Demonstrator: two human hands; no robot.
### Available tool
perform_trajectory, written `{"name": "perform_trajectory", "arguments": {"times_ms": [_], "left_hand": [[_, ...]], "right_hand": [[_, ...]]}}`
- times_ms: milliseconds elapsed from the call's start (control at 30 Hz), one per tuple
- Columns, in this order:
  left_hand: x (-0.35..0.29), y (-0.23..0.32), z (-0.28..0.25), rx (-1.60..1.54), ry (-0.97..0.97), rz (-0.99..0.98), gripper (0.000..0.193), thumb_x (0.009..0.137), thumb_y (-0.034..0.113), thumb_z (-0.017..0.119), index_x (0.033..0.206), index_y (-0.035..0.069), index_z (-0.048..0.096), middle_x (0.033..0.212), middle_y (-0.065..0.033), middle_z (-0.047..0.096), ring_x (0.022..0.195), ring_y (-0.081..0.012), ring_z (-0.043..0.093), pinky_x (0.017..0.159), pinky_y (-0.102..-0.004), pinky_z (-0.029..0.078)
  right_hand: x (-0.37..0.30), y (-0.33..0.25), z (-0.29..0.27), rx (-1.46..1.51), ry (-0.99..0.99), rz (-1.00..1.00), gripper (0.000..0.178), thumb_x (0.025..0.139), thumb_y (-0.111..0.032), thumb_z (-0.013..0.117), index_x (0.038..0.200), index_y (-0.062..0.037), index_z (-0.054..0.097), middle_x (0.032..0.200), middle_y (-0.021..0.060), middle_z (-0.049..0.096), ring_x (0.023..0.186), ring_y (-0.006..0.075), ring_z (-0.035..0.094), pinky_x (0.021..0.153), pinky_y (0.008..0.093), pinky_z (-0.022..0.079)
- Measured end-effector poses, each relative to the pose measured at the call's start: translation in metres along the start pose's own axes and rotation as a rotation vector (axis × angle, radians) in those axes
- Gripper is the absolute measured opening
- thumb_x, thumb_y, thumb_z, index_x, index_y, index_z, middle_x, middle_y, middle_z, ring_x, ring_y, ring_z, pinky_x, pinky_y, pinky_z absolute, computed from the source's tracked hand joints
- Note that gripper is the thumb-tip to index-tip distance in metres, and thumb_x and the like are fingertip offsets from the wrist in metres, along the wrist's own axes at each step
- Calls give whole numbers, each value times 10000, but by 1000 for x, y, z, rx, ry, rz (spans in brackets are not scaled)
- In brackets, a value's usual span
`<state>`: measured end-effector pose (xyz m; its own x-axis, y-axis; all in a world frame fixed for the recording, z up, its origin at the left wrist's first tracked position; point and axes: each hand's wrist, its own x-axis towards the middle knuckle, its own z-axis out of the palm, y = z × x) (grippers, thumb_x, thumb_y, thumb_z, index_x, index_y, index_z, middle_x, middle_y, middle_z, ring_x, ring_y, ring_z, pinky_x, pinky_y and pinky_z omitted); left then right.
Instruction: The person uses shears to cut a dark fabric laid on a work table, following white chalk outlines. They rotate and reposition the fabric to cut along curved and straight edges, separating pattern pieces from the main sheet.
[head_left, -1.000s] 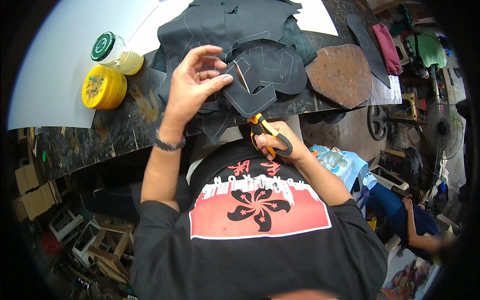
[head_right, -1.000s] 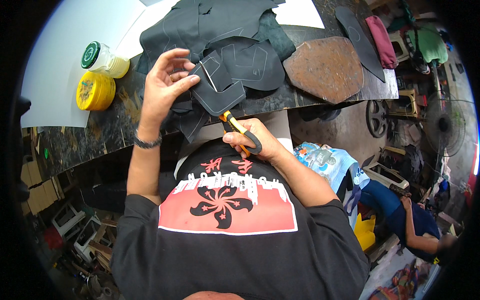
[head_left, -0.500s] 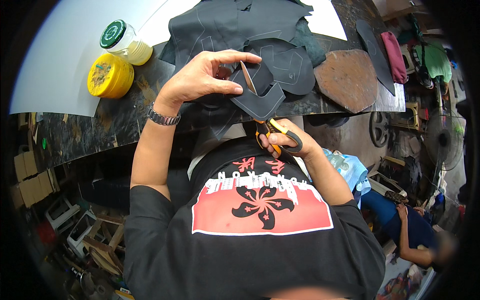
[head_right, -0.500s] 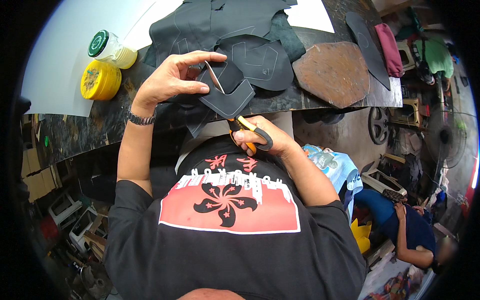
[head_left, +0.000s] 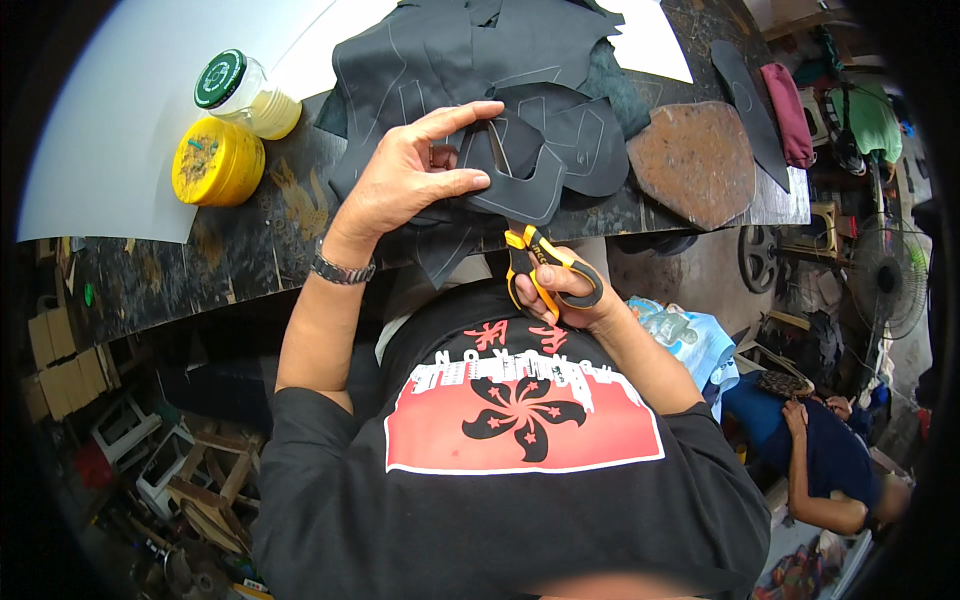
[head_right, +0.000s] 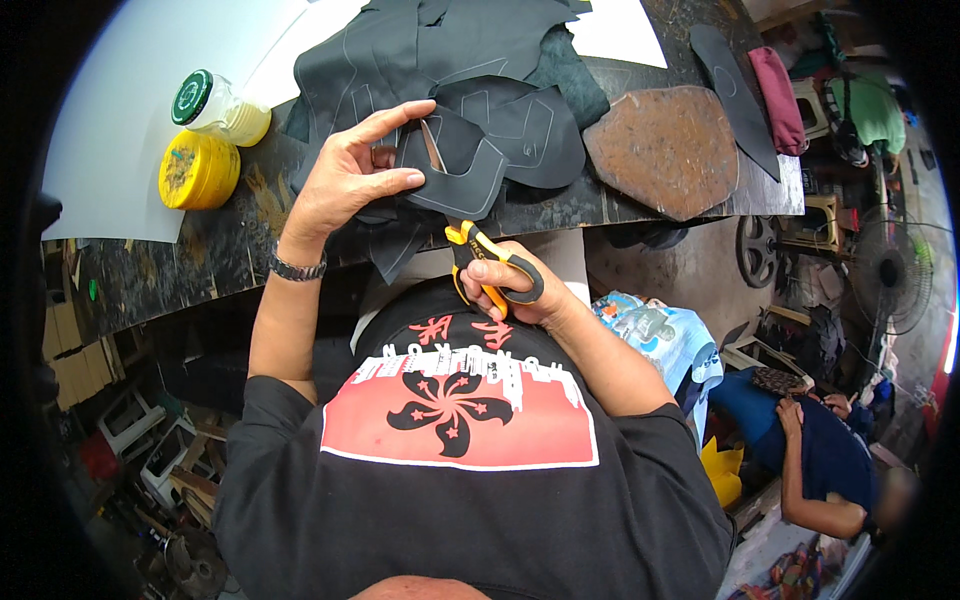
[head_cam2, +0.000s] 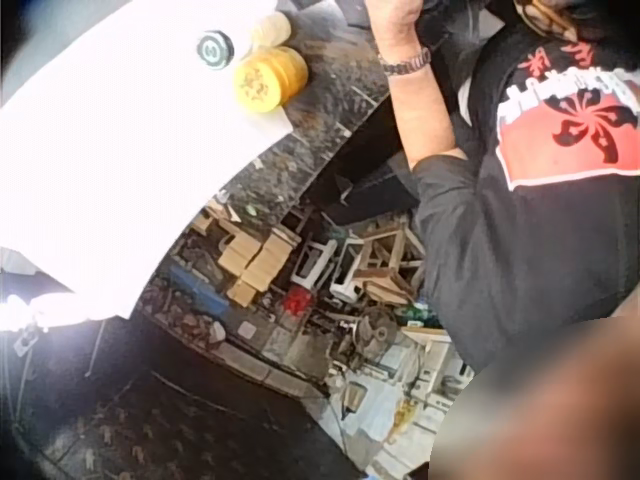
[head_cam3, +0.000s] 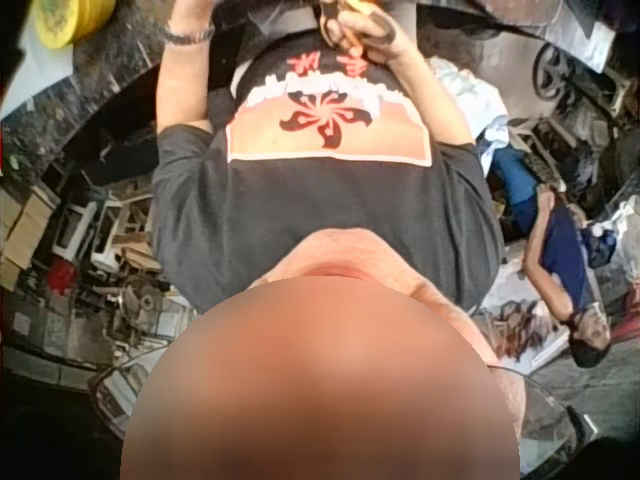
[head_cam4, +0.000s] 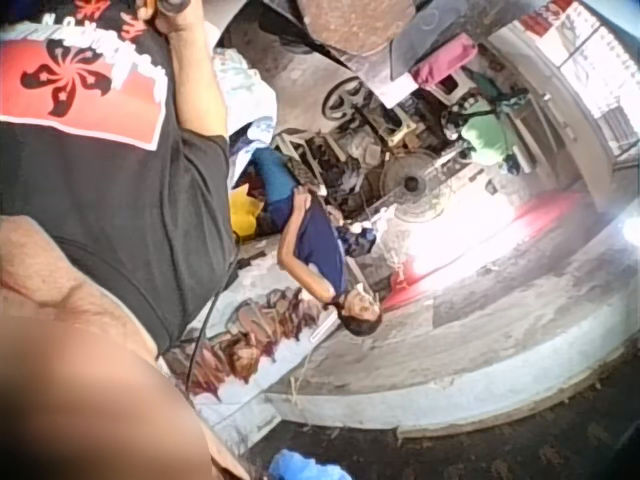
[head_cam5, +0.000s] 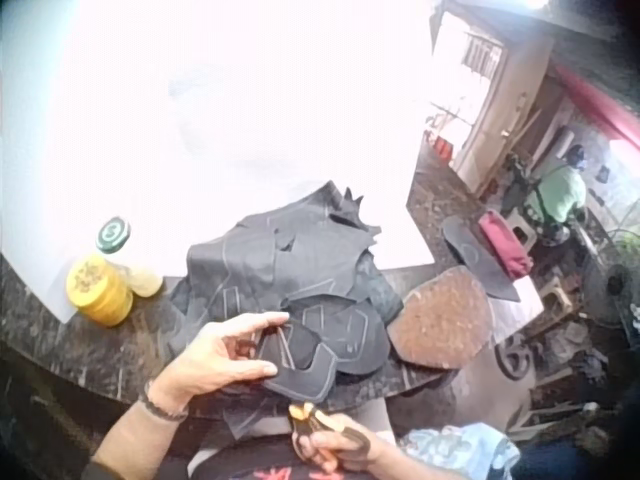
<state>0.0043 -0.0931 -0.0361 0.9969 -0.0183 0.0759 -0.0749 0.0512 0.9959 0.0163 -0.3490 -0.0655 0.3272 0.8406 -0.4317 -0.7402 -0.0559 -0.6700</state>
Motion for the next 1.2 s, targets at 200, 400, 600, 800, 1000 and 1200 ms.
{"name": "perform_trajectory", "arguments": {"times_ms": [200,400,600,800,1000,1200], "left_hand": [[-7,-3,10,-122,81,-25,600,781,-35,744,1341,39,542,1333,-74,524,757,-25,551,680,-177,524],[-10,-2,17,-193,136,-66,618,790,-40,735,1362,24,511,1336,-91,514,763,-41,590,676,-191,536],[-14,-3,29,-146,240,-15,619,793,-41,730,1365,17,503,1356,-99,502,752,-42,606,663,-191,536],[-18,-6,38,-66,320,35,577,794,-48,727,1335,16,534,1308,-82,516,735,-37,602,665,-180,539],[-21,-9,49,-66,395,103,500,822,-58,702,1299,9,565,1214,-55,544,813,-50,604,687,-187,551],[-22,-7,54,-169,395,21,485,828,-38,705,1291,33,579,1154,-28,538,819,-48,593,677,-188,572]], "right_hand": [[1,5,-3,61,-31,0,373,838,-338,699,773,10,579,629,60,534,469,107,500,416,208,392],[0,9,1,120,-11,-15,369,854,-341,685,766,-1,574,626,57,530,460,105,484,413,204,386],[0,7,5,117,-40,-22,348,866,-330,682,761,-17,571,646,49,532,483,107,493,422,210,388],[-3,3,10,-25,29,-35,409,853,-398,699,810,-13,567,650,54,533,498,106,482,450,208,377],[-4,-1,13,-52,65,-19,366,843,-359,715,781,-23,586,676,36,545,536,100,522,456,216,403],[-2,-1,16,-51,90,-49,348,845,-344,719,797,-26,585,698,25,548,551,86,523,461,209,408]]}}
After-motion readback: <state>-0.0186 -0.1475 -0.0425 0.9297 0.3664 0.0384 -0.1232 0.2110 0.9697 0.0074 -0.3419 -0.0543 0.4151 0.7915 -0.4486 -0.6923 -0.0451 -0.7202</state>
